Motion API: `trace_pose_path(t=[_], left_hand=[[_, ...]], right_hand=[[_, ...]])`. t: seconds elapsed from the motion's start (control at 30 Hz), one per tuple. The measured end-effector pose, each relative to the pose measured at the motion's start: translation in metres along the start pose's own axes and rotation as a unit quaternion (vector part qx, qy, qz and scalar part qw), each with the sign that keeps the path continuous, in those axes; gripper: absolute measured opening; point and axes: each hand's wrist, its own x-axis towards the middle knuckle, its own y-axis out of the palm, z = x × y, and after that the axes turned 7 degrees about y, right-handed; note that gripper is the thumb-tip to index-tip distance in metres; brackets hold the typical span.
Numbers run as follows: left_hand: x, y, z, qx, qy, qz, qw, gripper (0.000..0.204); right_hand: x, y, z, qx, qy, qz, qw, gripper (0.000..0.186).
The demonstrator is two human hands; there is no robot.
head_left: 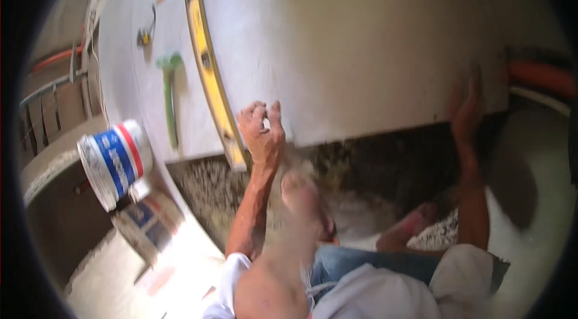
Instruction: The person scrapes and prepares mortar using a trowel and by hand, positions a floor tile into place, and levels and taps the tile using a spirit level and a rubber mallet.
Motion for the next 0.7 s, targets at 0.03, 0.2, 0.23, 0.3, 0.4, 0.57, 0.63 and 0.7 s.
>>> trace_pose_path(t=[0.03, 0.2, 0.23, 0.3, 0.4, 0.57, 0.63, 0.7], left_hand=[[-0.016, -0.014, 0.006, -0.01, 0.03, -0.014, 0.999, 0.013], [-0.141, -0.08, 0.038, 0.05, -0.141, 0.024, 0.989, 0.026], [-0.172, -0.087, 0.052, 0.057, -0.15, 0.017, 0.987, 0.026], [-0.219, -0.099, 0.06, 0.167, -0.159, 0.157, 0.96, 0.038], [-0.244, -0.052, 0.045, 0.171, -0.127, 0.042, 0.976, 0.038], [-0.296, -0.071, 0.019, 0.022, -0.538, 0.022, 0.843, 0.042], [-0.325, -0.063, 0.03, 0.038, -0.537, 0.05, 0.841, 0.043], [-0.327, -0.046, 0.003, 0.032, -0.493, -0.038, 0.868, 0.04]], right_hand=[[0.009, -0.012, 0.008, 0.007, 0.008, 0.065, 0.998, 0.04], [0.051, -0.043, 0.1, -0.053, 0.3, 0.233, 0.924, 0.035], [0.043, -0.037, 0.085, -0.049, 0.29, 0.241, 0.925, 0.035], [0.039, -0.035, 0.02, -0.125, 0.018, 0.173, 0.977, 0.04], [0.066, -0.112, 0.018, -0.188, -0.234, 0.226, 0.927, 0.033], [0.045, -0.102, -0.045, -0.089, -0.15, 0.232, 0.957, 0.029], [0.046, -0.109, -0.059, -0.069, 0.008, 0.262, 0.963, 0.029], [0.054, -0.121, -0.091, -0.104, -0.053, 0.234, 0.965, 0.03]])
